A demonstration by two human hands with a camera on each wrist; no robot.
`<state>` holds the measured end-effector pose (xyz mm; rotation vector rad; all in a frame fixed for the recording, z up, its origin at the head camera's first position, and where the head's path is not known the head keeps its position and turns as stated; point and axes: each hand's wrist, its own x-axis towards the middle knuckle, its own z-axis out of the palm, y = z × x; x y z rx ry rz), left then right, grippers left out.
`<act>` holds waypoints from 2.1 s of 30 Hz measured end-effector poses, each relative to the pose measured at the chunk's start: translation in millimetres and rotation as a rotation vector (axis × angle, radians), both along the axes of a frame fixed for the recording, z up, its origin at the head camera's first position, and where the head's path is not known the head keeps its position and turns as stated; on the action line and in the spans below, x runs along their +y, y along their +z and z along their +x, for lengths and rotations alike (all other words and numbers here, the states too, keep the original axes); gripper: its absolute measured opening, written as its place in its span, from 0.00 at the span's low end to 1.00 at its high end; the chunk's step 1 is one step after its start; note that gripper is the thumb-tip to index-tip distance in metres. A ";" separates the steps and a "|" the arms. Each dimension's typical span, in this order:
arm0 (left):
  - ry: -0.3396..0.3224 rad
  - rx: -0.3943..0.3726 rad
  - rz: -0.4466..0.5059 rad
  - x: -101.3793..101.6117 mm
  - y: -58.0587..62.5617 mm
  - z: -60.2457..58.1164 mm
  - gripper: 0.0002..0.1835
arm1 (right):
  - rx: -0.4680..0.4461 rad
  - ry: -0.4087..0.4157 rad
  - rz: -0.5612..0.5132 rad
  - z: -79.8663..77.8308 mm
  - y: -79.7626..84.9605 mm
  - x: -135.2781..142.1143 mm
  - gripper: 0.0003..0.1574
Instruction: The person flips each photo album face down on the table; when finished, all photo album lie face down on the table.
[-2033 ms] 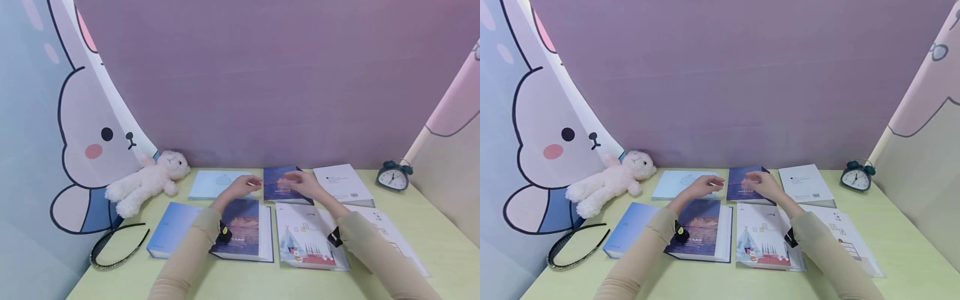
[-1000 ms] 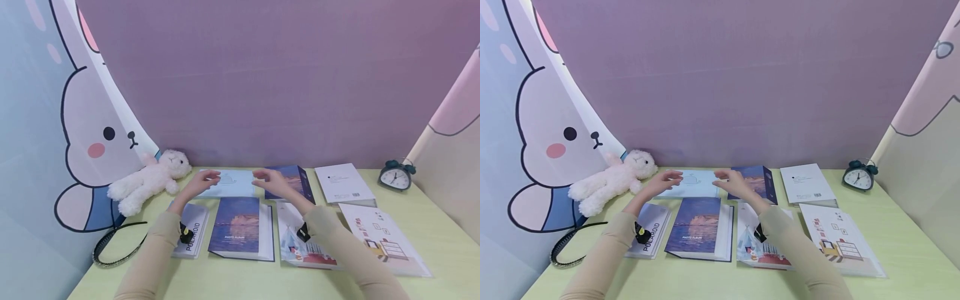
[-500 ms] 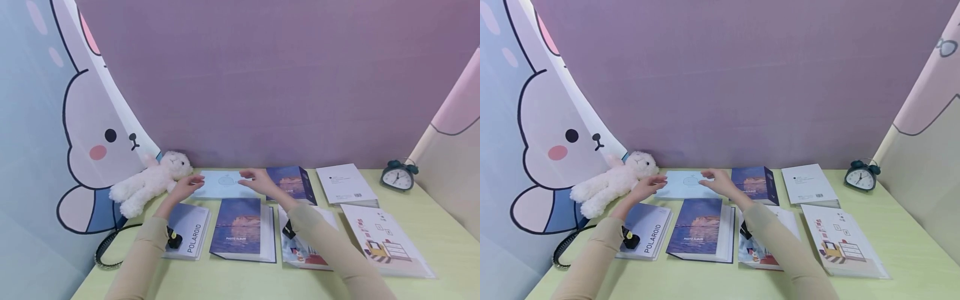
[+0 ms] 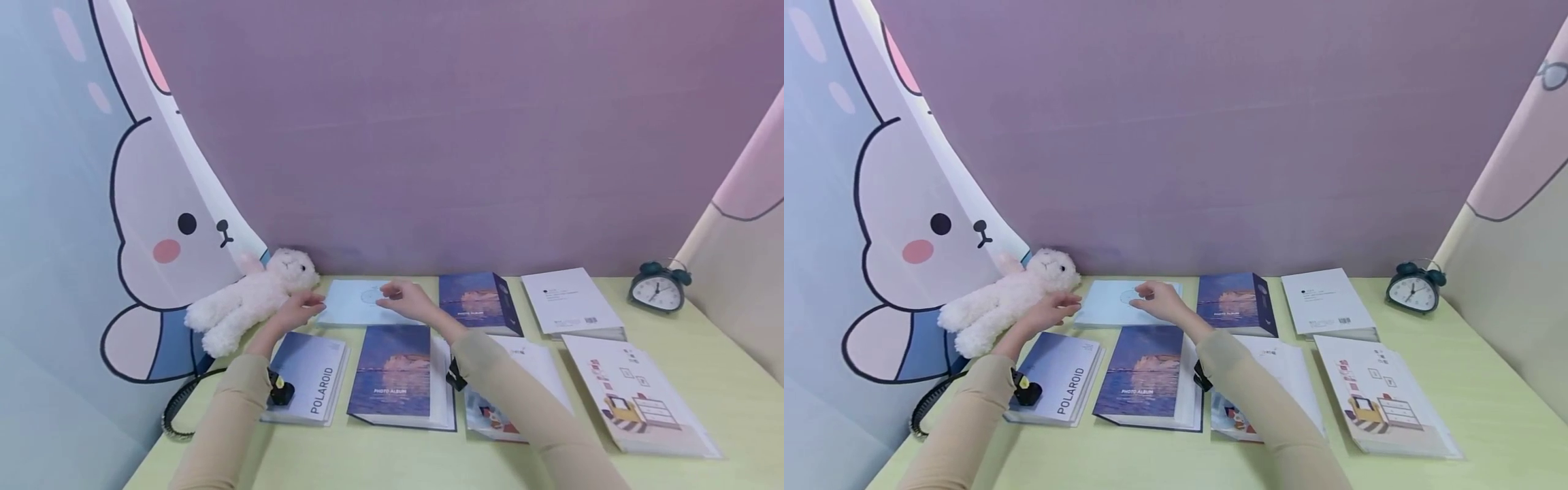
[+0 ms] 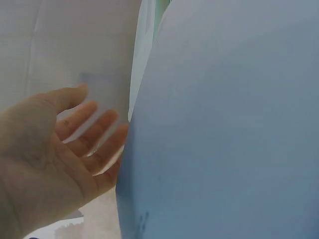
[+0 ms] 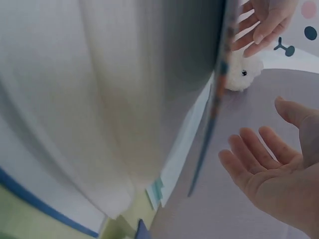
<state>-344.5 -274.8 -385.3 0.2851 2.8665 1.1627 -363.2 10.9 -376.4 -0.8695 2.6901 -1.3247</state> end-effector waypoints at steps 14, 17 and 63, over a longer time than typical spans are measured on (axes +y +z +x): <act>0.035 -0.158 -0.075 11.2 -2.9 5.4 0.31 | -0.125 0.027 0.068 -2.4 -17.3 -2.1 0.31; 0.044 -0.168 -0.084 10.7 -3.8 5.7 0.31 | -0.135 0.041 0.103 -2.3 -20.7 -1.4 0.32; 0.237 -0.150 0.538 23.6 6.0 -3.6 0.31 | -0.295 0.007 0.098 1.5 -24.6 7.4 0.30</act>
